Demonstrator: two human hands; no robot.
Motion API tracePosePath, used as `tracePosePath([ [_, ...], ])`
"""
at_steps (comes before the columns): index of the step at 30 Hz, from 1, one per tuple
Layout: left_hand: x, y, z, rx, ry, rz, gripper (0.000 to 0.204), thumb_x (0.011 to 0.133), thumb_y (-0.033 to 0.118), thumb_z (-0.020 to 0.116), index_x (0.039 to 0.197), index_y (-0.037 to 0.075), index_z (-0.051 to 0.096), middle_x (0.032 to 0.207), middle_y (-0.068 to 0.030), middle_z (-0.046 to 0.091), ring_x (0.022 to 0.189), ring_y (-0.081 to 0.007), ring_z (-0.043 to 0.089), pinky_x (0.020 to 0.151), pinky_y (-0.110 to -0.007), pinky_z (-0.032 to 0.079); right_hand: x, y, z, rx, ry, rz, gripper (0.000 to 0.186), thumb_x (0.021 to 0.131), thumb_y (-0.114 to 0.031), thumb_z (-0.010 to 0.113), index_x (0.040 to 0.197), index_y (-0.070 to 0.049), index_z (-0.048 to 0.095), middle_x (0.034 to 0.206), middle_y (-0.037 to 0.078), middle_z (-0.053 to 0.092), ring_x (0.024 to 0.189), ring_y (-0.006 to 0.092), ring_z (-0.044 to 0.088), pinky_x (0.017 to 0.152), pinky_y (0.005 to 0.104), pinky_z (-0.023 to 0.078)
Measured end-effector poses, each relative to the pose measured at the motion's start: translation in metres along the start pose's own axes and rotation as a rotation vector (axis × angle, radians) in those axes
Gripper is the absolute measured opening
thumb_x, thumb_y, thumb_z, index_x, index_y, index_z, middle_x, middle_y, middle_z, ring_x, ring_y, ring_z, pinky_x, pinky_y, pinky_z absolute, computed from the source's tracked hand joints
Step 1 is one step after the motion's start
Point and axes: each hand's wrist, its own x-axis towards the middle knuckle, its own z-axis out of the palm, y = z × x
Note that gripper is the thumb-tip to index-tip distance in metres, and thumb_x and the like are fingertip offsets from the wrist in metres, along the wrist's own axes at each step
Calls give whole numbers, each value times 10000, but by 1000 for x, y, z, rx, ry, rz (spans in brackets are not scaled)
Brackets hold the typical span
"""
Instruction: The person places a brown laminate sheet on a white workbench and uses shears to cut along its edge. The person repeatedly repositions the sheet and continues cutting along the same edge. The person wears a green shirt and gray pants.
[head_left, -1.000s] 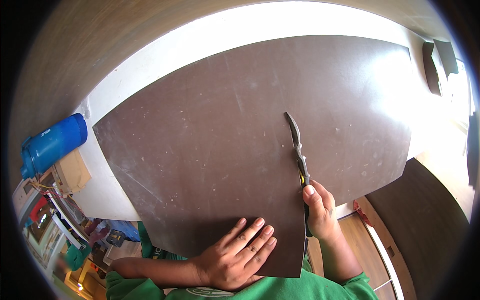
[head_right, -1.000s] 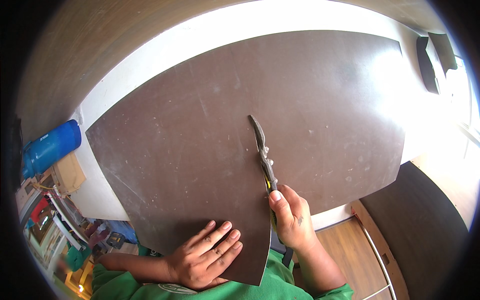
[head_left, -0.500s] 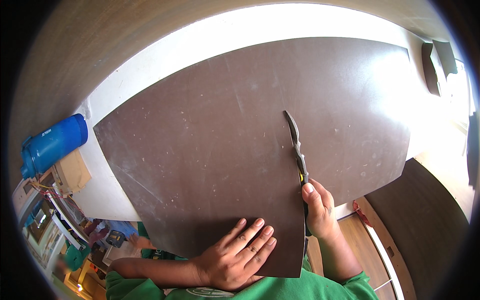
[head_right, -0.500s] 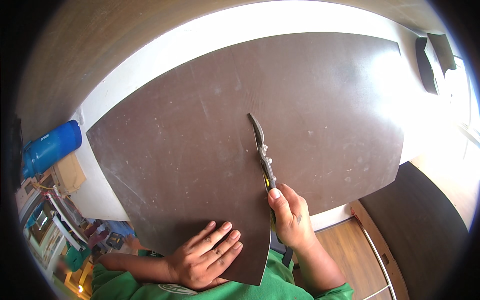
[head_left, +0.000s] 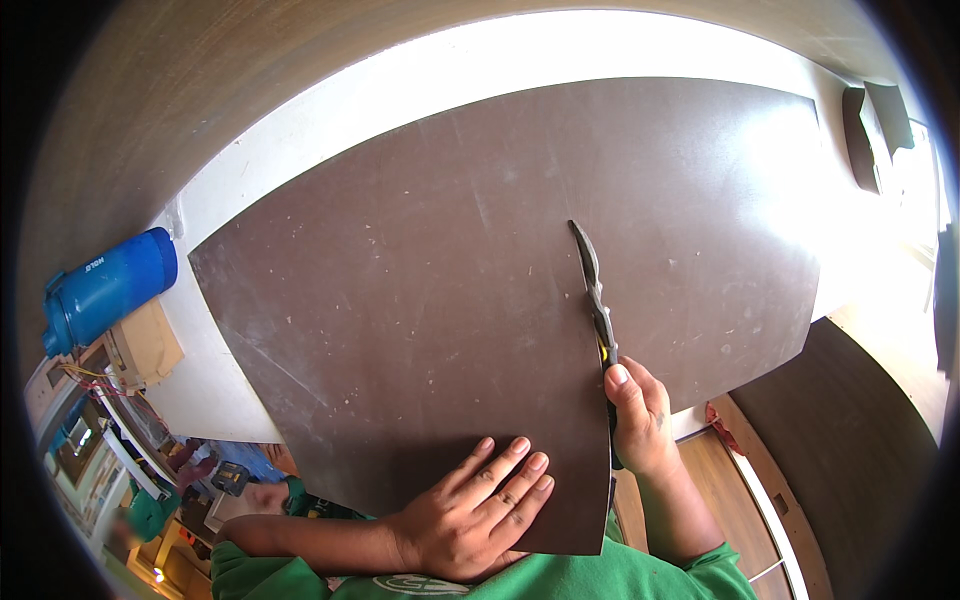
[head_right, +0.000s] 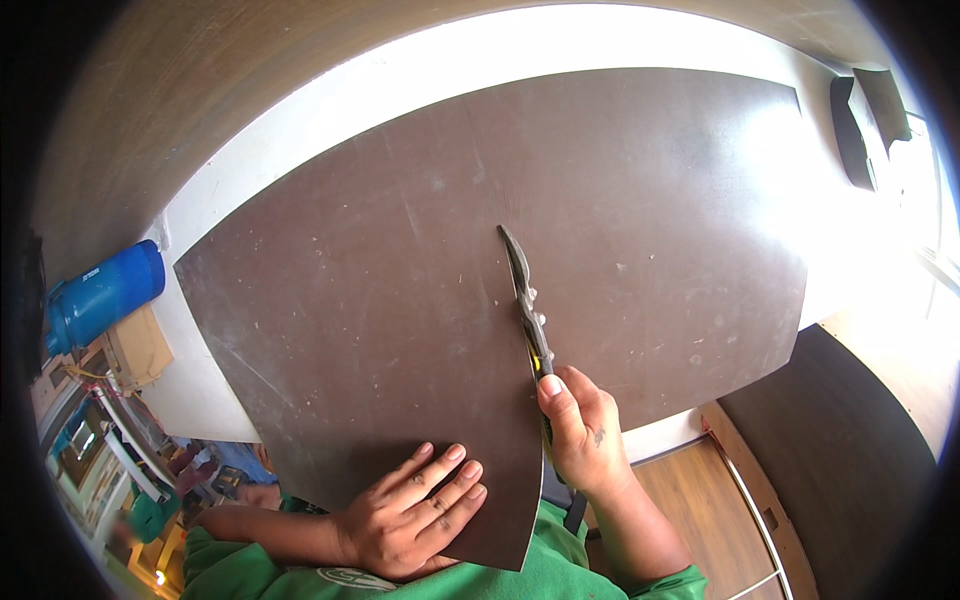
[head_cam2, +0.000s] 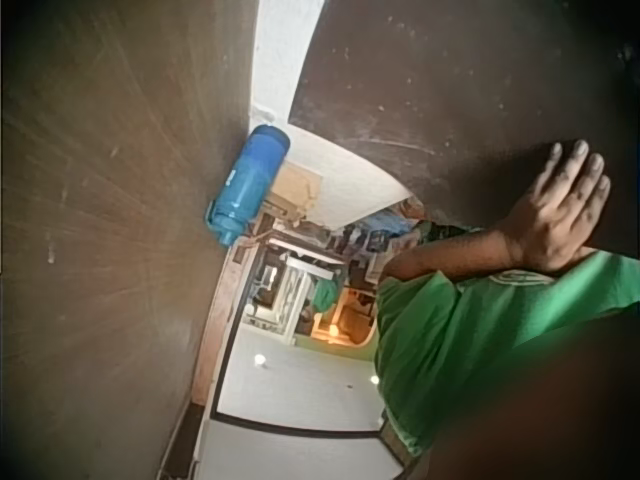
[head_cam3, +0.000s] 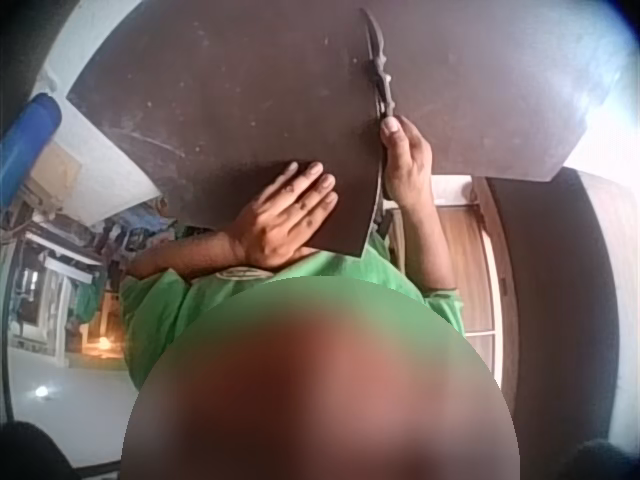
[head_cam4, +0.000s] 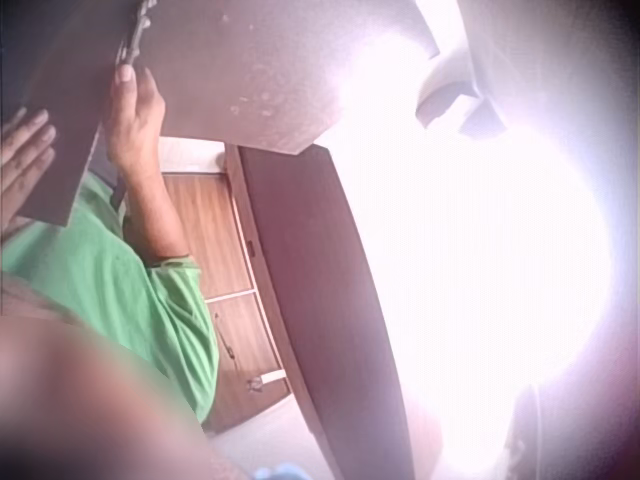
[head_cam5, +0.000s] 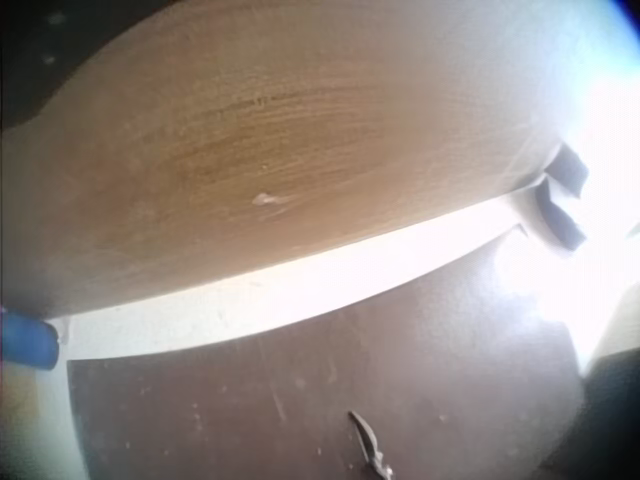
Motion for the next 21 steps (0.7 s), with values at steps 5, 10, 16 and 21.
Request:
tracePosePath([
  [5, 0, 0, -1, 3, -1, 6, 752, 1085, 574, 532, 1413, -89, 665, 1545, -315, 602, 1494, -515, 524, 1196, -643, 451, 2, -1, 0, -36, 11, -3, 466, 1153, -409, 525, 914, -15, 591, 778, 12, 509, 766, 133, 453, 695, 325, 426],
  [10, 0, 0, -1, -4, 7, 0, 751, 1085, 574, 530, 1409, -90, 668, 1547, -315, 601, 1493, -516, 524, 1196, -639, 453, 2, 0, 1, -43, 13, -31, 472, 1154, -412, 524, 907, -15, 594, 765, 10, 503, 753, 132, 451, 684, 328, 426],
  [16, 0, 0, 0, -10, 5, -1, 756, 1087, 579, 521, 1409, -89, 669, 1544, -313, 604, 1493, -516, 525, 1196, -638, 454, 3, -1, 1, -35, 20, -34, 479, 1154, -413, 522, 903, -12, 593, 759, 12, 506, 745, 134, 452, 678, 332, 425],
  [21, -1, 2, -1, 1, 12, 5, 747, 1093, 570, 515, 1411, -89, 666, 1541, -312, 607, 1490, -517, 528, 1189, -640, 460, 5, -7, 1, -42, 19, -42, 484, 1154, -413, 519, 899, -7, 586, 756, 20, 503, 744, 141, 452, 676, 338, 426],
])
